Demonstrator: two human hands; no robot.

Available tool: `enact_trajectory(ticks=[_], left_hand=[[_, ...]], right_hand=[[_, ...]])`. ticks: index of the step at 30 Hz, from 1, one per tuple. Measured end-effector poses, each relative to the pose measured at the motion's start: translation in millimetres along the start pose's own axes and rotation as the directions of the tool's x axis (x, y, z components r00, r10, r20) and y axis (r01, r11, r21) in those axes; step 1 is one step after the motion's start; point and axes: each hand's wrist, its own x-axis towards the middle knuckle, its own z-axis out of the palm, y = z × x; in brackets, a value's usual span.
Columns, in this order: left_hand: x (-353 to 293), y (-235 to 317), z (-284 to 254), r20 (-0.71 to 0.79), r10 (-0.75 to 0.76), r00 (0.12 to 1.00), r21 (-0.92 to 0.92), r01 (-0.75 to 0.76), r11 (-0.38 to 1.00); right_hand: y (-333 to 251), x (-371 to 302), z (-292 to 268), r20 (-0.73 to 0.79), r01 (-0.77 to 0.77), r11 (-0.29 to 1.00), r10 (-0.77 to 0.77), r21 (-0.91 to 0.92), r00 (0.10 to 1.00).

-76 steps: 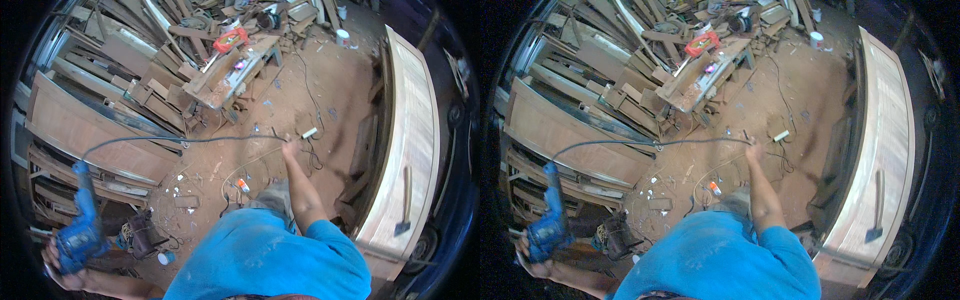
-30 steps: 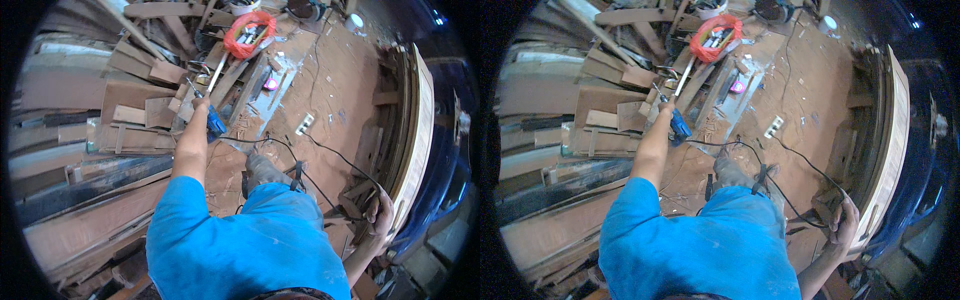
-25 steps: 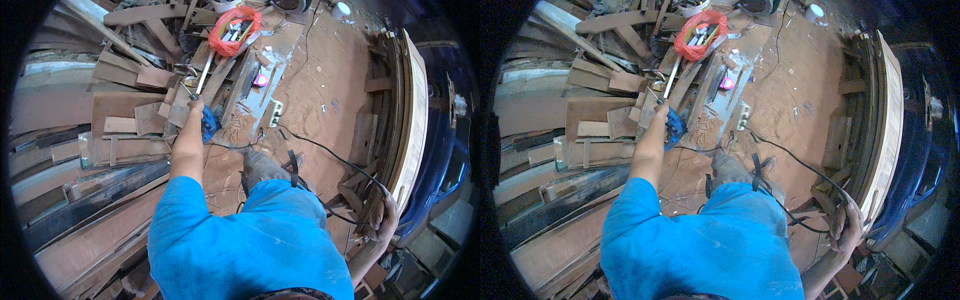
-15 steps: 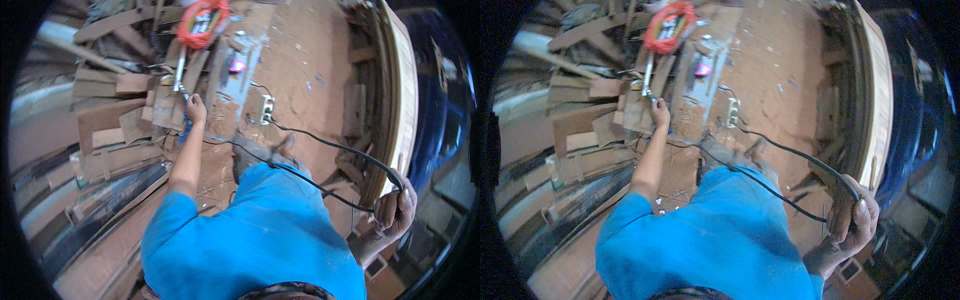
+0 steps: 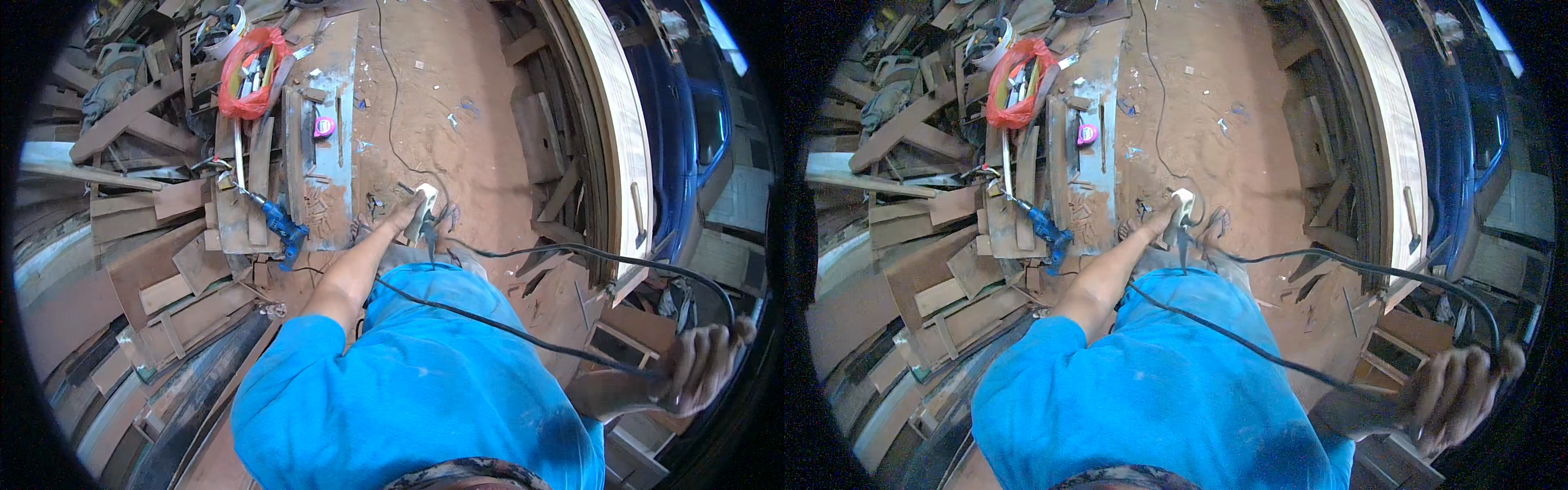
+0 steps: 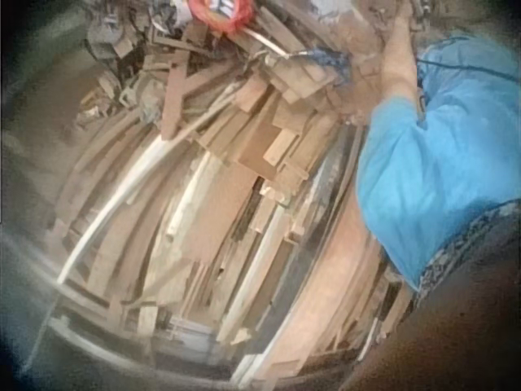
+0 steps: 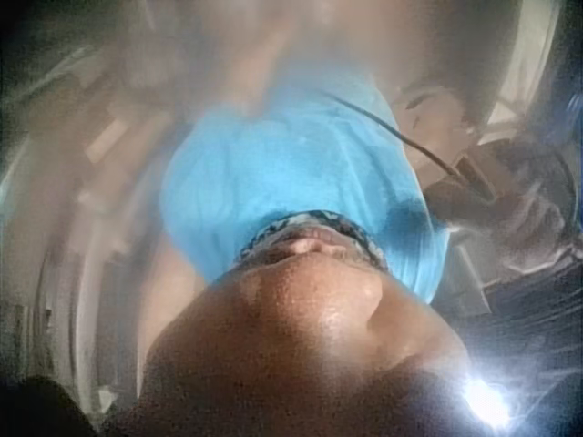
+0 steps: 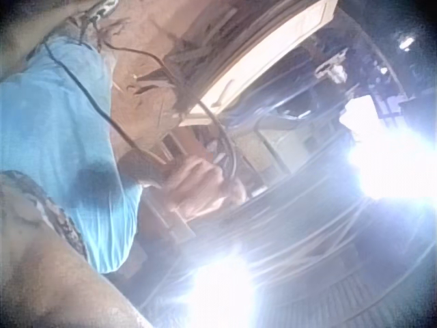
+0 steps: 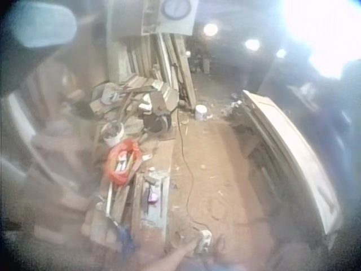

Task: The person secures a large curved wooden panel using a metal clamp and a hammer. They then use a power drill to create holes in the wood and insert wooden dowels to join the pieces together.

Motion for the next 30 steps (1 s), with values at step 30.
enact_trajectory(ticks=[30], left_hand=[[-137.1,180.1,16.9,-0.278,0.481,0.832,-0.106,-0.524,0.845]], right_hand=[[372.7,18.9,-36.9,0.027,-0.143,0.24,0.59,-0.96,0.807]])
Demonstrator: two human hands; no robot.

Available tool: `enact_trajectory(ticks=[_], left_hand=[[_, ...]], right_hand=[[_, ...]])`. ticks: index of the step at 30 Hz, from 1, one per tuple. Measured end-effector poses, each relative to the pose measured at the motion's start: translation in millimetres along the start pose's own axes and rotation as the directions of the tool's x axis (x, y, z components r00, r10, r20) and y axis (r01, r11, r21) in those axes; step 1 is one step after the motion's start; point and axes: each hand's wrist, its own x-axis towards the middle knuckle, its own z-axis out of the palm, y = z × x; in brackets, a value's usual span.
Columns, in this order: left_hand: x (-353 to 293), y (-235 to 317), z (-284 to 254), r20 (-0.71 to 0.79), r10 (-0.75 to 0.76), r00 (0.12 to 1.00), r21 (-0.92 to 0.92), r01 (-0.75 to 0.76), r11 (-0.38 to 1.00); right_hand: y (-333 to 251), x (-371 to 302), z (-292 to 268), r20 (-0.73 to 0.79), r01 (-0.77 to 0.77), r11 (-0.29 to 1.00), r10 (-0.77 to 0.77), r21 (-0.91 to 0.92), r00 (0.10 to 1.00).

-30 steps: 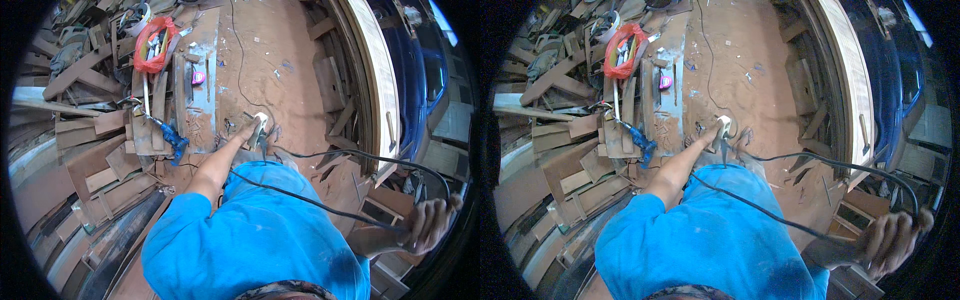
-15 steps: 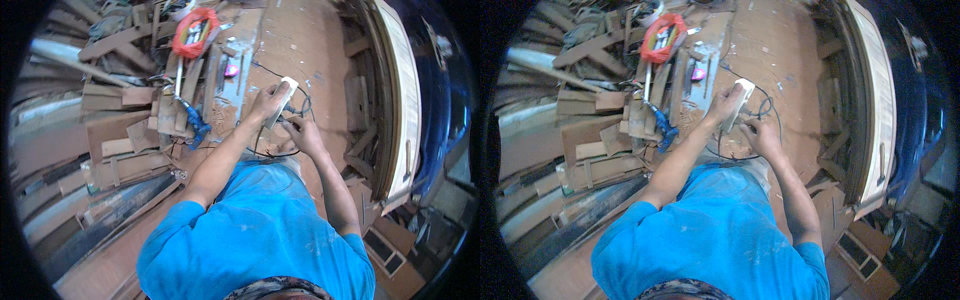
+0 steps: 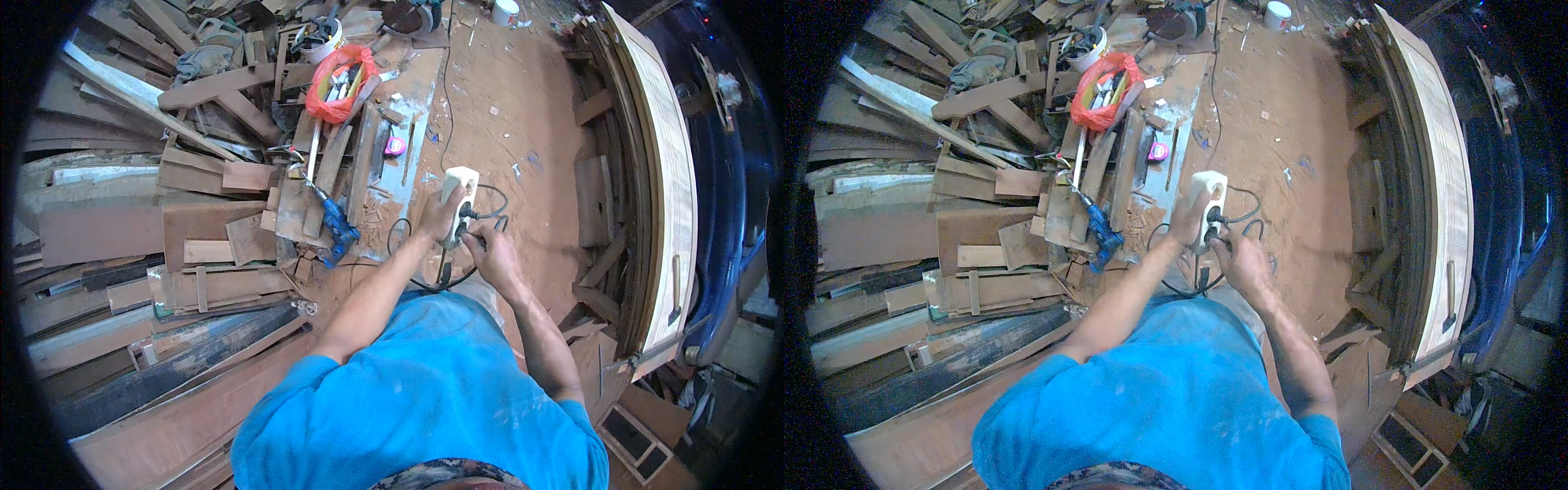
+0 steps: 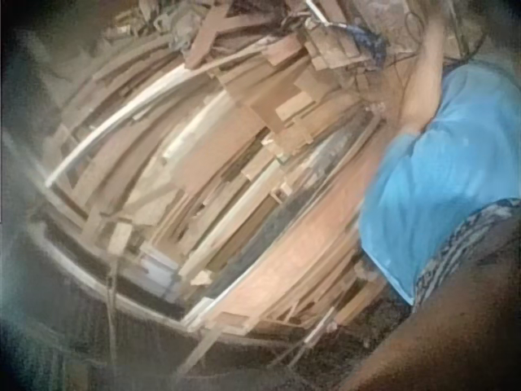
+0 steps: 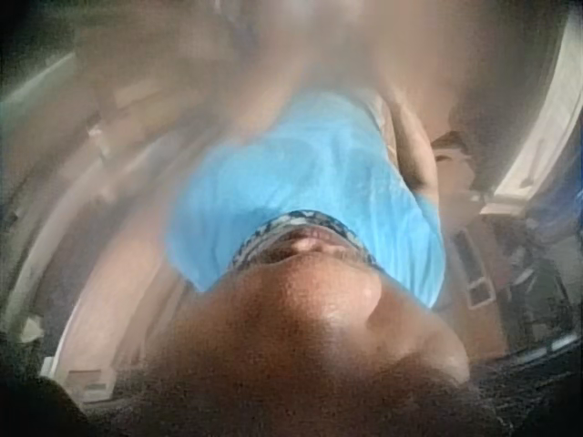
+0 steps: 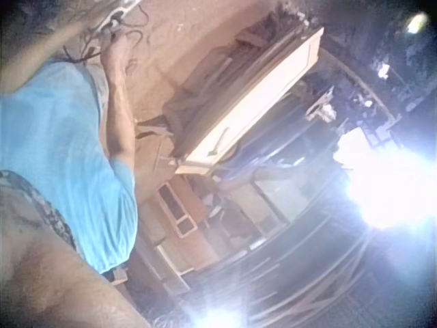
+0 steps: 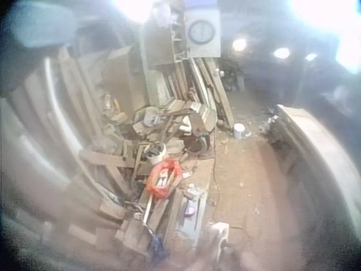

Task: The person secures a large curved wooden panel using a metal clamp and a hammer. They then use a power drill to create holes in the wood and insert wooden dowels to join the pieces together.

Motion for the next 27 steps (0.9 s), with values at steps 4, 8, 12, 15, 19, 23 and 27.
enact_trajectory(ticks=[4,8,12,15,19,23,27], left_hand=[[36.8,-26.6,-11.9,0.155,-0.009,0.988,0.205,-0.024,0.978],[69.2,-16.2,-130.9,-0.16,-0.468,0.869,-0.11,0.456,0.883],[103.9,-22.8,-136.4,-0.447,-0.124,0.886,0.152,0.212,0.965],[108.5,-44.7,-70.9,-0.369,-0.168,0.914,0.097,0.218,0.971],[87.2,-68.6,-19.6,-0.25,-0.373,0.894,0.412,0.447,0.794],[85.4,-67.0,-30.7,-0.14,-0.439,0.888,0.655,0.415,0.631],[111.4,-41.3,-32.9,-0.128,-0.302,0.945,0.65,0.31,0.694]], right_hand=[[-14.8,-17.9,-16.8,-0.071,-0.032,0.997,0.027,-0.071,0.997],[3.7,-73.5,-108.3,-0.462,-0.092,0.994,0.11,0.061,0.88],[42.6,-86.2,-132.4,-0.327,-0.06,0.957,0.156,0.284,0.932],[44.5,-77.8,-75.4,-0.123,0.019,0.942,0.024,0.335,0.992],[24.5,-56.9,1.1,0.149,0.286,0.835,-0.394,0.47,0.907],[18.3,-25.1,54.6,0.474,0.28,0.836,-0.508,0.472,0.719],[6.7,6.4,112.2,0.656,0.234,0.97,-0.219,0.066,0.723]])
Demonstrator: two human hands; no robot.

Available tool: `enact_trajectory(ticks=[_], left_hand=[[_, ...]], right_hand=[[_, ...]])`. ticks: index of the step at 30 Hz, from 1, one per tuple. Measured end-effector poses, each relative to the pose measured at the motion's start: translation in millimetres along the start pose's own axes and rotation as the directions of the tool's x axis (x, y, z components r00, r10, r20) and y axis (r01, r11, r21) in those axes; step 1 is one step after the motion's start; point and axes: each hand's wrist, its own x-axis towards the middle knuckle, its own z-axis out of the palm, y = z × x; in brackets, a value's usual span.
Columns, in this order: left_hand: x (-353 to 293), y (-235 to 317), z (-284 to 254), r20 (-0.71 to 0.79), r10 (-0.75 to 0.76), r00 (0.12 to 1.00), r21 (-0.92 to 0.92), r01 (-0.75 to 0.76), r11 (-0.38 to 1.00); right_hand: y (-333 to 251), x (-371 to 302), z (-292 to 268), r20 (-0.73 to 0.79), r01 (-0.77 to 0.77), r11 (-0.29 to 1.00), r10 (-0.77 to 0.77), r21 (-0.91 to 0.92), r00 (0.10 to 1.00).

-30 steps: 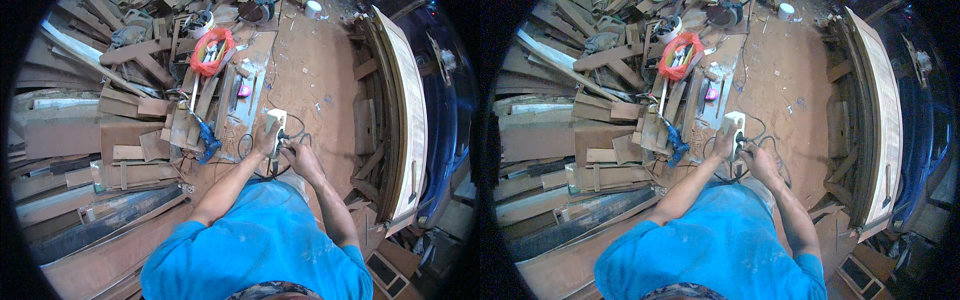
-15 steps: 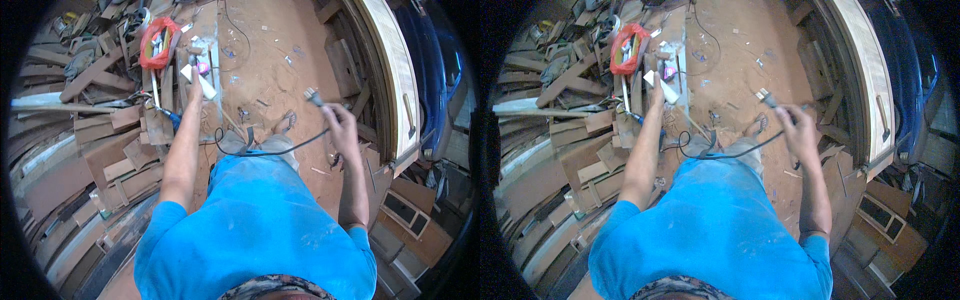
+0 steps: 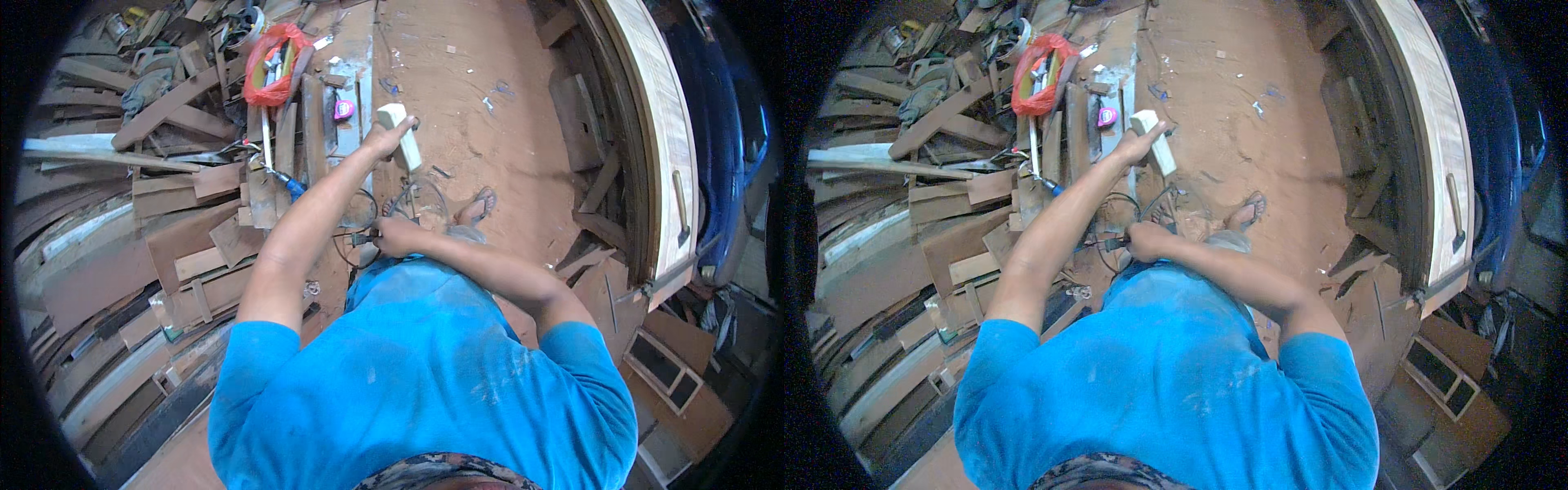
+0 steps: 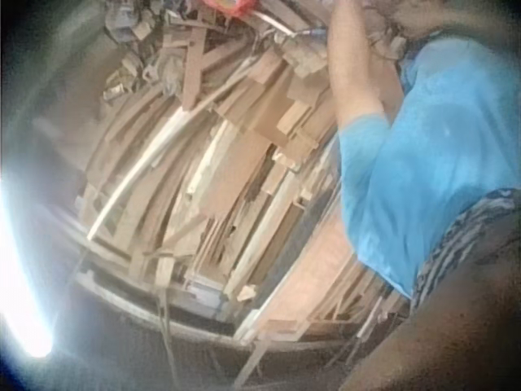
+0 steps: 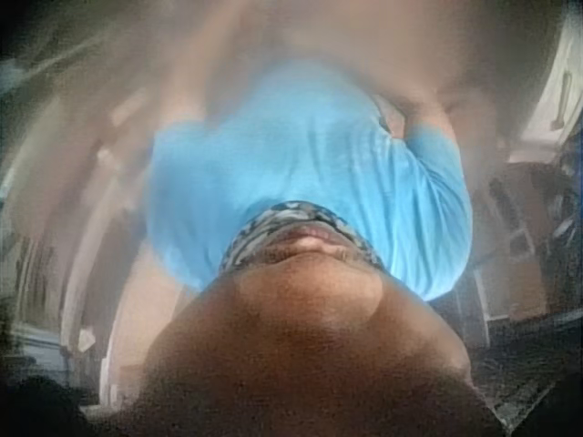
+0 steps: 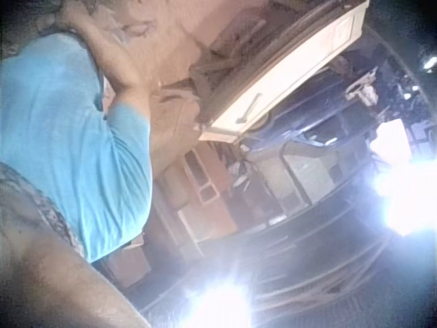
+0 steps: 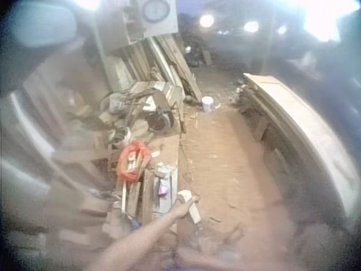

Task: The person secures a large curved wooden panel using a metal clamp and a hammer. They then use a power drill to create holes in the wood and insert wooden dowels to join the pieces together.

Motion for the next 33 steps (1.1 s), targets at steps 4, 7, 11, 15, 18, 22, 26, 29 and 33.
enact_trajectory(ticks=[4,7,11,15,18,22,26,29,33], left_hand=[[0.7,47.5,2.3,-0.112,-0.029,0.993,0.083,0.038,0.996],[-20.6,70.7,10.1,-0.001,0.132,0.991,0.112,-0.131,0.985],[-39.1,75.4,-9.1,0.046,0.191,0.98,0.292,-0.196,0.936],[-47.0,26.6,-46.2,0.316,0.123,0.941,-0.549,0.076,0.832],[-36.1,-14.1,-18.5,0.164,-0.192,0.967,-0.047,0.202,0.978],[-4.8,-30.9,12.7,0.124,0.047,0.991,-0.029,-0.044,0.999],[26.0,-38.1,31.6,0.051,-0.109,0.993,-0.176,0.117,0.977],[47.3,-50.0,31.8,0.175,-0.224,0.959,-0.077,0.24,0.968],[56.3,-68.8,25.7,0.187,-0.272,0.944,-0.108,0.294,0.95]], right_hand=[[-45.6,69.1,39.0,0.099,0.341,0.936,-0.332,-0.092,0.938],[-79.9,87.8,68.3,-0.084,0.485,0.722,-0.515,0.494,0.853],[-73.8,67.6,64.1,0.047,0.5,0.852,-0.499,-0.152,0.865],[26.3,-7.8,10.6,0.165,0.369,0.913,-0.396,0.172,0.903],[100.0,-63.7,-20.8,-0.054,0.07,0.936,-0.054,0.346,0.997],[172.0,-125.0,-31.1,-0.486,-0.018,0.919,0.225,0.393,0.845],[218.3,-151.7,-19.1,-0.445,0.014,0.536,0.686,0.844,0.576],[242.6,-177.8,-5.0,-0.379,0.074,0.395,0.788,0.916,0.486],[270.7,-230.0,14.7,-0.424,0.257,0.342,0.799,0.904,0.426]])
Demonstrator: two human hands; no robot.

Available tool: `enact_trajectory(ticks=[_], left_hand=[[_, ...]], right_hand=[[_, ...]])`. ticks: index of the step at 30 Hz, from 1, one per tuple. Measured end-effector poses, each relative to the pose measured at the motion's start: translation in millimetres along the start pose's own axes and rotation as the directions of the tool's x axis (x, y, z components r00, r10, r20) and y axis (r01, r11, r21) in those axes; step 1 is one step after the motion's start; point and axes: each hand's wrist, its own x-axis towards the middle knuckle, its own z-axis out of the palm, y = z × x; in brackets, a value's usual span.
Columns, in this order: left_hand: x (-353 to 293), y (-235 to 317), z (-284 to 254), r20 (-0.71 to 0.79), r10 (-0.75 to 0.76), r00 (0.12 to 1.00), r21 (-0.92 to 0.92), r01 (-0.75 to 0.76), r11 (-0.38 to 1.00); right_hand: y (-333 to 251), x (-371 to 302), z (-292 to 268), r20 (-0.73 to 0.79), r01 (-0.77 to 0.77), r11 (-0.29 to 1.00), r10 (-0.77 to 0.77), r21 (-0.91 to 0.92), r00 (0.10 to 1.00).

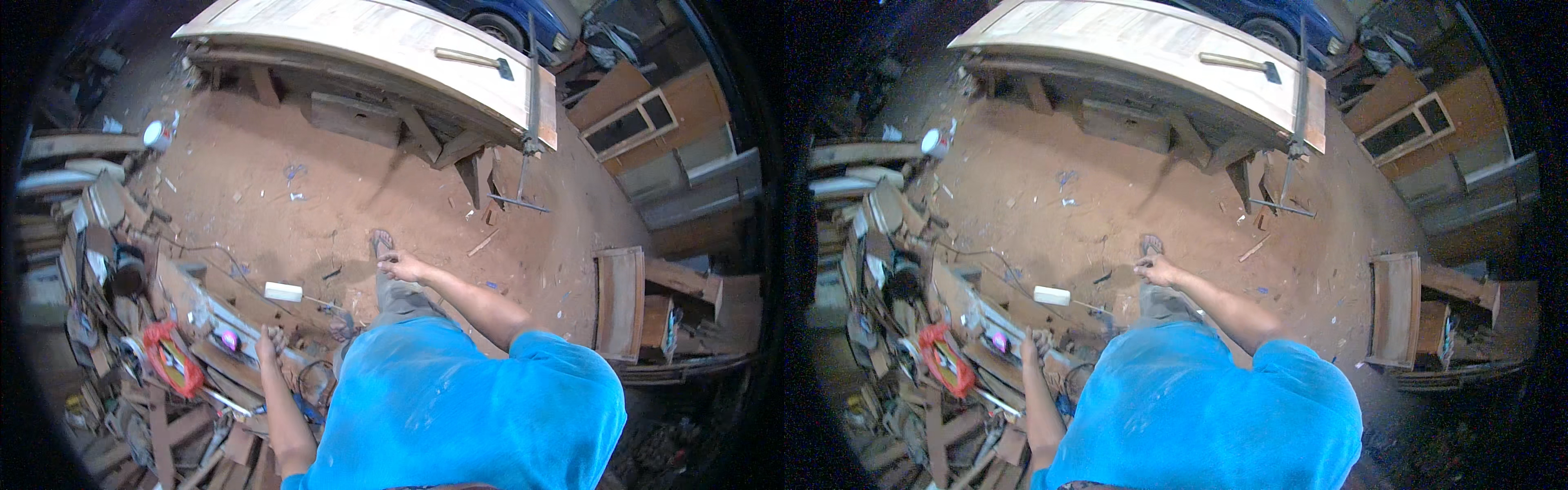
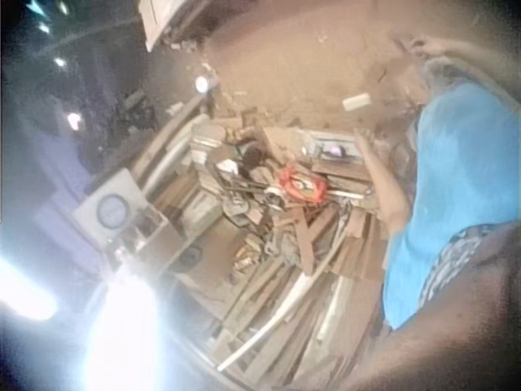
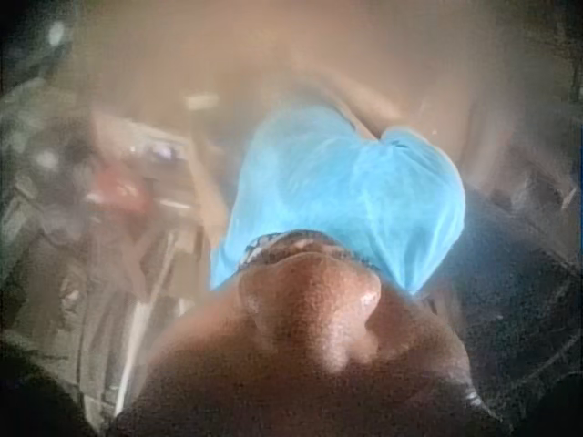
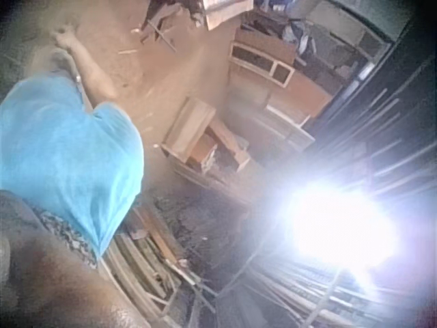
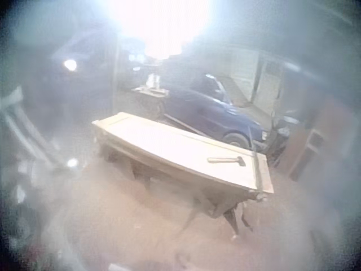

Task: The person secures a large curved wooden panel using a metal clamp and a hammer. They then use a power drill to create holes in the wood and insert wooden dowels to join the pieces together.

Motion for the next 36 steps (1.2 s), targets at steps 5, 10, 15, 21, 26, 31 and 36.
enact_trajectory(ticks=[5,10,15,21,26,31,36], left_hand=[[-18.4,-16.4,8.3,-0.066,0.008,0.998,0.29,0.011,0.957],[-37.9,-18.2,76.7,-0.08,-0.22,0.972,0.236,0.233,0.943],[-42.0,36.7,170.1,0.01,-0.176,0.984,0.33,0.163,0.93],[-54.0,153.0,271.6,0.076,0.154,0.985,0.332,-0.171,0.928],[-77.3,201.7,315.9,0.006,0.199,0.98,0.303,-0.191,0.934],[-90.8,164.4,305.6,-0.174,0.167,0.971,0.354,-0.097,0.93],[-67.0,64.4,245.9,-0.15,0.104,0.983,0.215,-0.07,0.974]], right_hand=[[11.8,46.2,-82.9,-0.173,-0.032,0.982,-0.001,-0.187,0.985],[-7.2,102.5,-163.4,-0.244,0.098,0.949,-0.176,-0.299,0.954],[-36.6,120.6,-228.8,-0.271,0.128,0.982,-0.162,-0.139,0.949],[-6.2,161.7,-286.6,-0.25,0.091,0.995,-0.095,-0.027,0.964],[-7.5,179.4,-309.6,-0.247,0.036,0.995,-0.011,0.094,0.969],[-26.3,191.4,-306.6,-0.044,-0.052,0.989,0.058,0.138,0.997],[-7.7,220.8,-309.0,0.179,-0.111,0.993,0.119,-0.05,0.977]])
